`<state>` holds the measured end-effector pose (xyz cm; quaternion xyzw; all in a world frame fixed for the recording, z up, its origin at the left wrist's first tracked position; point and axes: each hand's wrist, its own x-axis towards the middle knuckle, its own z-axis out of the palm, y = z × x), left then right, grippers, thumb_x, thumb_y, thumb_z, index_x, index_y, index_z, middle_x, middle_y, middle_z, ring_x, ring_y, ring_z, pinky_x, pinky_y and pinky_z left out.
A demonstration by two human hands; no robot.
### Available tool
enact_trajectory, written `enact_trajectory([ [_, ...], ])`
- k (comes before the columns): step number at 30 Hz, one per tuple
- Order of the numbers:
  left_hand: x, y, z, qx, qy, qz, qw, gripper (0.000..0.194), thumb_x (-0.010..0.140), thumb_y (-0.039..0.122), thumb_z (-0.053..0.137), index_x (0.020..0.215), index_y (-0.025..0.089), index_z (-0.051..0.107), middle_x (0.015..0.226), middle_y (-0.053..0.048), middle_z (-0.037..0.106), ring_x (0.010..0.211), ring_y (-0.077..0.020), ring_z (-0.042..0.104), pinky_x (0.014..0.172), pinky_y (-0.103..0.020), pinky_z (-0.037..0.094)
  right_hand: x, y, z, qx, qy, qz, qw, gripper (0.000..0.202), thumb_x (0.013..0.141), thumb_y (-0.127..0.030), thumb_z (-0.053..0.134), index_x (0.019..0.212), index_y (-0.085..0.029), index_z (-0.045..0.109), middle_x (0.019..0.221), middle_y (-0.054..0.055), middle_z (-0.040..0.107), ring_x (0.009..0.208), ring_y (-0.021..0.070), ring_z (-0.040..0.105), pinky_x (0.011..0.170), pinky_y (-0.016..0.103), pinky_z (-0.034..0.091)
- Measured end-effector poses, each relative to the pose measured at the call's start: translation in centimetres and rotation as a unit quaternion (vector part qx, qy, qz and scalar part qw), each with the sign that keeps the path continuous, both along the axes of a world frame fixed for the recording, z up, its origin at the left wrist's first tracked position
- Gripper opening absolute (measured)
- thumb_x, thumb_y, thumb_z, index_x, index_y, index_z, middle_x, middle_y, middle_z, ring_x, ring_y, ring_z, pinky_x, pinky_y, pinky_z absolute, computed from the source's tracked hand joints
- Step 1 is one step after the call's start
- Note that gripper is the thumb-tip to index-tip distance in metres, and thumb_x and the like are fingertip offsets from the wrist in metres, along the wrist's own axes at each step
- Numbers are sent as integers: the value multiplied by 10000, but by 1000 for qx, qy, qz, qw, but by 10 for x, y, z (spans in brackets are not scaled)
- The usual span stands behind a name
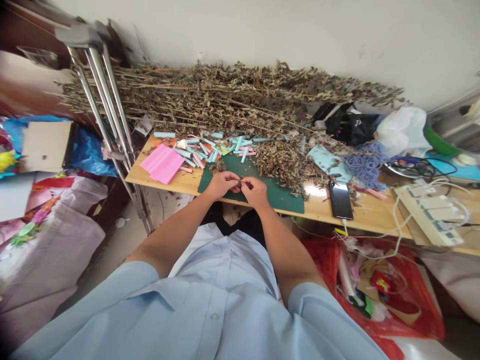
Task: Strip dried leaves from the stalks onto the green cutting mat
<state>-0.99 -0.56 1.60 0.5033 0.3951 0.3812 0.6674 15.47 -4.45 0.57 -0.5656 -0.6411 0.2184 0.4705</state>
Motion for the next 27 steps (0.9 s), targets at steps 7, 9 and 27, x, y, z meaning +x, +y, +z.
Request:
enact_trajectory([
  [7, -3, 1, 0, -17, -22, 11, 1000, 199, 787, 208, 737, 908, 93, 629, 646, -53, 705, 595, -175, 716, 602, -293, 603, 7, 10, -6, -49, 117, -37, 991, 185, 816, -348, 657, 870, -184, 723, 709, 34, 736, 649, 196, 703, 643, 313, 573],
  [9, -3, 1, -1, -17, -22, 6, 1000, 228, 786, 230, 752, 920, 96, 625, 665, -51, 708, 617, -172, 722, 616, -287, 605, 5, 13, -7, -47, 125, -51, 990, 193, 818, -358, 666, 884, -188, 729, 725, 34, 741, 666, 201, 709, 662, 324, 580],
  [27, 1, 3, -7, -27, -20, 6, 999, 291, 853, 180, 691, 1118, 66, 652, 807, -79, 743, 724, -176, 737, 632, -271, 613, 5, 6, 11, 56, -48, 83, 994, 211, 927, -268, 578, 1034, -246, 759, 1079, 66, 740, 1022, 215, 688, 971, 402, 548],
])
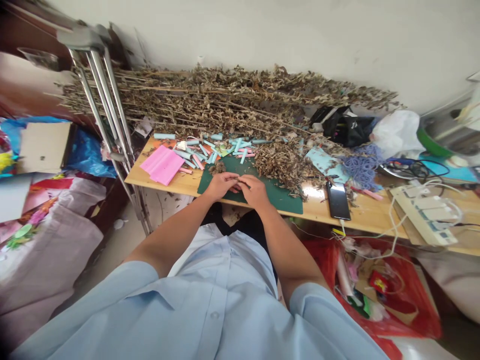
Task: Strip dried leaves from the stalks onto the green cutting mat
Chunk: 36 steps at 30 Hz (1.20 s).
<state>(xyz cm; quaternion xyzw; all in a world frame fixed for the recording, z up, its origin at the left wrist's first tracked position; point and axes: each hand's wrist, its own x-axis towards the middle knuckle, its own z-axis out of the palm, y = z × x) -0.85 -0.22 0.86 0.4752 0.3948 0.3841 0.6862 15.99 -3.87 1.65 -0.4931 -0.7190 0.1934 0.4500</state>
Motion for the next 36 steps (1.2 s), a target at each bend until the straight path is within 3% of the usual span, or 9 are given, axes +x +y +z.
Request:
enact_trajectory([
  [8, -2, 4, -4, -8, -27, -38, 999, 298, 834, 189, 720, 1103, 73, 665, 915, -104, 754, 798, -190, 748, 666, -282, 619, -1, 5, 4, 44, -91, -12, 995, 233, 969, -239, 483, 983, -216, 714, 994, 88, 738, 956, 229, 673, 923, 395, 536],
  [12, -4, 4, 2, -17, -25, -46, 998, 352, 802, 231, 771, 1102, 82, 664, 869, -90, 756, 761, -182, 743, 668, -286, 619, -3, 6, 3, 46, -108, -19, 993, 221, 967, -222, 458, 995, -206, 677, 967, 90, 718, 919, 225, 652, 884, 368, 521],
  [15, -5, 2, 6, -11, -22, -35, 999, 286, 811, 233, 758, 1032, 72, 673, 795, -81, 747, 701, -168, 733, 655, -287, 618, -6, 6, 2, 28, -110, -24, 993, 211, 958, -224, 458, 989, -208, 666, 945, 87, 714, 894, 225, 647, 866, 360, 513],
  [26, -2, -7, 10, -8, -3, 46, 999, 164, 817, 168, 690, 950, 75, 665, 697, -47, 718, 605, -149, 707, 625, -289, 615, -29, -1, 0, -92, 70, -120, 986, 188, 892, -301, 510, 885, -199, 669, 821, 48, 712, 744, 197, 633, 752, 326, 503],
  [36, -1, -8, 12, -25, -28, 79, 996, 158, 781, 166, 697, 906, 82, 649, 660, -45, 704, 575, -158, 702, 604, -288, 609, -35, -3, -4, -127, 132, -158, 970, 213, 869, -339, 507, 870, -193, 662, 833, 56, 714, 774, 206, 638, 774, 341, 500],
])
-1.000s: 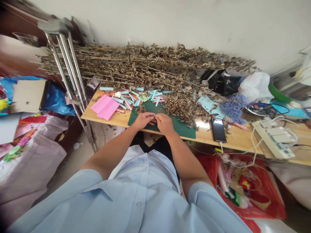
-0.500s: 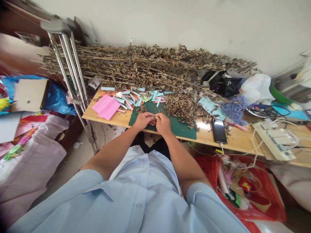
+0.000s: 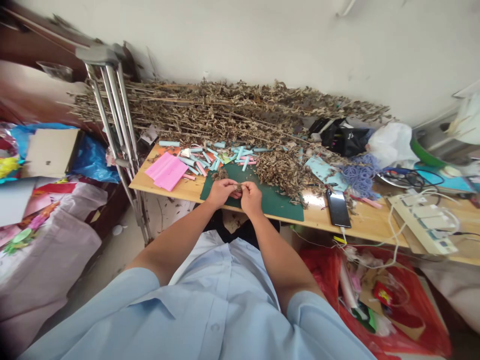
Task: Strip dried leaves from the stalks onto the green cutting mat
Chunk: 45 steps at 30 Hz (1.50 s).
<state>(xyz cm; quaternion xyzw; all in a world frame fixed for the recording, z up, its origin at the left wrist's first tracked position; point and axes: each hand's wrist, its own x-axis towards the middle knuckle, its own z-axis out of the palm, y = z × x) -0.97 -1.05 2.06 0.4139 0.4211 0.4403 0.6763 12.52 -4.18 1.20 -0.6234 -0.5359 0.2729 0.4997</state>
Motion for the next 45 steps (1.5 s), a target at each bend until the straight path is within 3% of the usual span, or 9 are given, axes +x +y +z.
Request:
enact_trajectory([
  [10, -2, 2, -1, 5, -7, -36, 999, 204, 815, 206, 711, 959, 93, 622, 697, -52, 717, 619, -165, 719, 627, -286, 603, 7, 2, 4, 11, -11, -5, 1000, 219, 868, -347, 543, 906, -197, 698, 872, 69, 743, 806, 219, 674, 788, 355, 542],
  [15, -1, 2, -2, 7, -9, -53, 999, 265, 814, 192, 709, 1034, 93, 598, 715, -41, 723, 612, -157, 712, 614, -278, 595, 12, 0, 7, 24, -53, 42, 997, 234, 898, -339, 533, 939, -200, 717, 915, 72, 751, 829, 216, 684, 817, 359, 552],
  [20, -1, 1, 1, 8, -3, -55, 998, 333, 854, 170, 663, 1166, 69, 609, 706, -41, 723, 650, -167, 725, 644, -285, 603, 21, 0, 10, 78, -137, 120, 980, 265, 939, -284, 485, 1024, -215, 727, 1072, 91, 743, 1009, 225, 684, 951, 398, 534],
  [24, 0, 2, 0, 7, 2, -50, 999, 327, 864, 224, 687, 1146, 68, 636, 706, -40, 718, 641, -157, 715, 630, -281, 606, 24, 2, 9, 112, -180, 133, 968, 256, 933, -272, 526, 1082, -206, 722, 1108, 103, 739, 1038, 231, 683, 972, 411, 532],
  [33, 2, 4, 1, -3, 23, -58, 998, 177, 864, 212, 679, 984, 84, 655, 707, -39, 713, 642, -149, 712, 596, -263, 602, 24, 4, 8, 134, -246, 121, 952, 254, 927, -215, 494, 998, -215, 738, 1014, 96, 760, 957, 241, 698, 919, 403, 542],
  [38, 1, 2, 6, -10, 53, -66, 996, 140, 870, 197, 653, 964, 94, 640, 622, -18, 684, 561, -139, 687, 565, -254, 584, 21, 3, 9, 72, -183, 87, 977, 191, 865, -253, 559, 884, -229, 748, 859, 54, 764, 779, 210, 695, 786, 352, 555],
  [45, -5, 5, -2, -17, -16, -48, 999, 172, 819, 222, 664, 935, 103, 619, 709, -63, 719, 587, -162, 705, 581, -278, 588, 14, 10, 1, -25, 72, 42, 996, 203, 784, -358, 645, 843, -184, 731, 765, 48, 750, 690, 200, 700, 684, 340, 582],
])
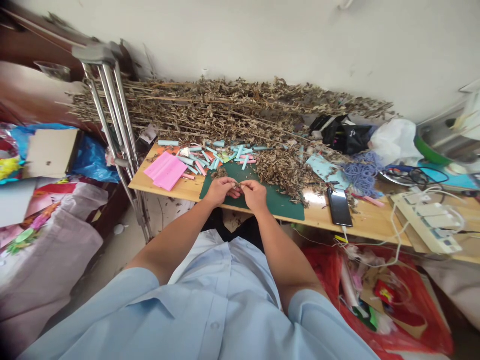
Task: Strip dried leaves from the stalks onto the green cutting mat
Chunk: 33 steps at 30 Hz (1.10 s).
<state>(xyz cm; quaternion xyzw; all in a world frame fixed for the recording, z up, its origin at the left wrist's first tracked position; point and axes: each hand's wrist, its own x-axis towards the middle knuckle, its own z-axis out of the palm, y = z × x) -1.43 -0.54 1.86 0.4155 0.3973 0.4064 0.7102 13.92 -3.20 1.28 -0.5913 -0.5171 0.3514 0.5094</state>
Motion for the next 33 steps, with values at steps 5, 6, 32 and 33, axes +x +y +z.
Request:
enact_trajectory([
  [5, -2, -1, -2, 16, -5, -33, 999, 233, 802, 272, 696, 942, 109, 607, 752, -72, 723, 622, -173, 718, 596, -289, 594, -2, 6, -8, -15, 90, -68, 994, 237, 747, -389, 701, 870, -186, 710, 739, 43, 738, 661, 211, 701, 674, 375, 604],
  [6, -2, -1, -1, 21, -5, -43, 999, 248, 799, 284, 704, 941, 113, 597, 754, -71, 722, 626, -175, 720, 598, -291, 594, -2, 6, -6, -17, 80, -74, 994, 234, 743, -390, 702, 859, -187, 710, 732, 44, 737, 649, 209, 695, 661, 370, 600],
  [32, 5, 1, 0, 35, 43, -20, 998, 198, 843, 246, 705, 957, 91, 663, 737, -35, 716, 632, -125, 682, 605, -256, 593, 5, -6, 18, 145, -398, 81, 902, 210, 909, -177, 482, 949, -185, 687, 893, 116, 721, 872, 249, 649, 834, 361, 499],
  [33, 5, 0, 0, 32, 43, -20, 998, 194, 850, 245, 698, 957, 90, 656, 715, -29, 709, 617, -123, 678, 603, -258, 593, 4, -7, 18, 139, -385, 78, 909, 214, 905, -173, 475, 952, -185, 683, 902, 113, 721, 872, 246, 648, 834, 359, 499],
])
